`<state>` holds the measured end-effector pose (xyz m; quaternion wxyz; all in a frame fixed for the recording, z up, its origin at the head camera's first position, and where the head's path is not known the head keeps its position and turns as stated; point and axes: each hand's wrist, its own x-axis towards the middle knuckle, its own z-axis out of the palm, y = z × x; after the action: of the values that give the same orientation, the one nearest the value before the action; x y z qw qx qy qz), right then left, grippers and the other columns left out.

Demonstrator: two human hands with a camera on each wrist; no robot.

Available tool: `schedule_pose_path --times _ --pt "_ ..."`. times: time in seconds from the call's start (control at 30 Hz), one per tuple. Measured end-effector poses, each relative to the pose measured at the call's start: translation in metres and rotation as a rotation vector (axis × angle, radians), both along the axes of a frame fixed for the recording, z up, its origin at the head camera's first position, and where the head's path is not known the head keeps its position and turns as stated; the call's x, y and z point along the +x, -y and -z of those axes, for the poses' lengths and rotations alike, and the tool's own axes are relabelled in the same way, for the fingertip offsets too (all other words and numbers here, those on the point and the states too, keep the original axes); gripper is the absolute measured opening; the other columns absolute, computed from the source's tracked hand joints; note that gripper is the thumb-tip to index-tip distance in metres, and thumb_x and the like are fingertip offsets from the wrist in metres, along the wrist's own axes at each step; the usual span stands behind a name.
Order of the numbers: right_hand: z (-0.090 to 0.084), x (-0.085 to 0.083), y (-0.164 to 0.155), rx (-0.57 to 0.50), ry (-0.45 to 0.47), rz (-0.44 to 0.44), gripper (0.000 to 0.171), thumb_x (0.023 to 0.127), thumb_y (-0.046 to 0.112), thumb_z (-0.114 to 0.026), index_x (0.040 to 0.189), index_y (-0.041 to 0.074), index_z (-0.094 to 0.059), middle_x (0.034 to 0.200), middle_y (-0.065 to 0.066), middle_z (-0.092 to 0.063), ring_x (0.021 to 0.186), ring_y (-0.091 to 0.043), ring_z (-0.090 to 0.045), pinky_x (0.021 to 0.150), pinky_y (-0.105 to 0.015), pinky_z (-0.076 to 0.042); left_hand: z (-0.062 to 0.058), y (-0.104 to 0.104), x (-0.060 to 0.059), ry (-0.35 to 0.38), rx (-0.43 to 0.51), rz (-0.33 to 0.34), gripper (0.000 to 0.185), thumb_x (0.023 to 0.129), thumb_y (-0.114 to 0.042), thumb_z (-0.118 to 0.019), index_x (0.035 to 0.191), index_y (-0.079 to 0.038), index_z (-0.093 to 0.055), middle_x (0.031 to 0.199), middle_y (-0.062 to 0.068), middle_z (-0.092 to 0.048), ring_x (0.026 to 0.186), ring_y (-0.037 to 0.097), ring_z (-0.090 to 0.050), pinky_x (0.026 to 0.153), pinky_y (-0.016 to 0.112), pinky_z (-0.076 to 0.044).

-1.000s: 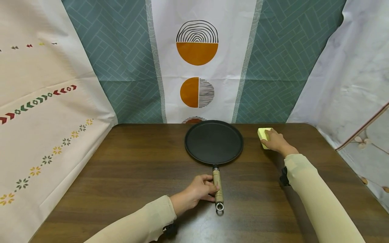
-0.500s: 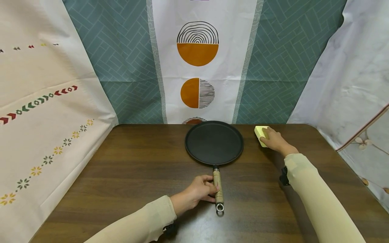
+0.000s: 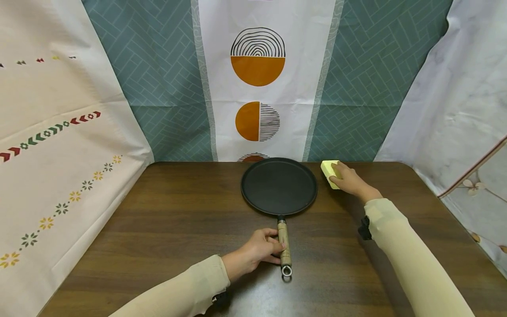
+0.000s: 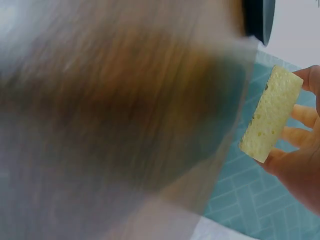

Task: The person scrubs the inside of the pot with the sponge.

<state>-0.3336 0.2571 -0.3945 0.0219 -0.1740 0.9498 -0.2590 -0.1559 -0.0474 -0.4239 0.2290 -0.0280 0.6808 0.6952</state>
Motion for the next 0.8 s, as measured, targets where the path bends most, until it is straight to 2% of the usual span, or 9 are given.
schedule_pose_path --times 0.53,0.8 --pt "-0.005 -0.001 0.047 -0.076 -0.013 -0.113 0.058 0.101 0.018 -0.049 0.147 -0.008 -0.024 0.154 -0.031 -0.01 0.139 -0.051 -0.012 0.111 -0.066 -0.013 0.0 0.0 0.0 -0.009 0.001 0.016 0.054 0.086 0.01 -0.063 0.133 0.014 -0.037 0.094 0.018 -0.06 0.071 0.022 -0.064 0.065 0.038 -0.061" --pt "-0.002 0.001 0.066 -0.081 -0.025 -0.149 0.058 0.1 0.017 -0.051 0.148 -0.007 -0.025 0.154 -0.03 -0.011 0.139 -0.049 -0.014 0.111 -0.066 -0.016 -0.001 0.001 0.0 -0.01 -0.004 0.016 0.054 0.086 0.01 -0.063 0.133 0.015 -0.036 0.093 0.017 -0.06 0.072 0.023 -0.065 0.065 0.038 -0.061"
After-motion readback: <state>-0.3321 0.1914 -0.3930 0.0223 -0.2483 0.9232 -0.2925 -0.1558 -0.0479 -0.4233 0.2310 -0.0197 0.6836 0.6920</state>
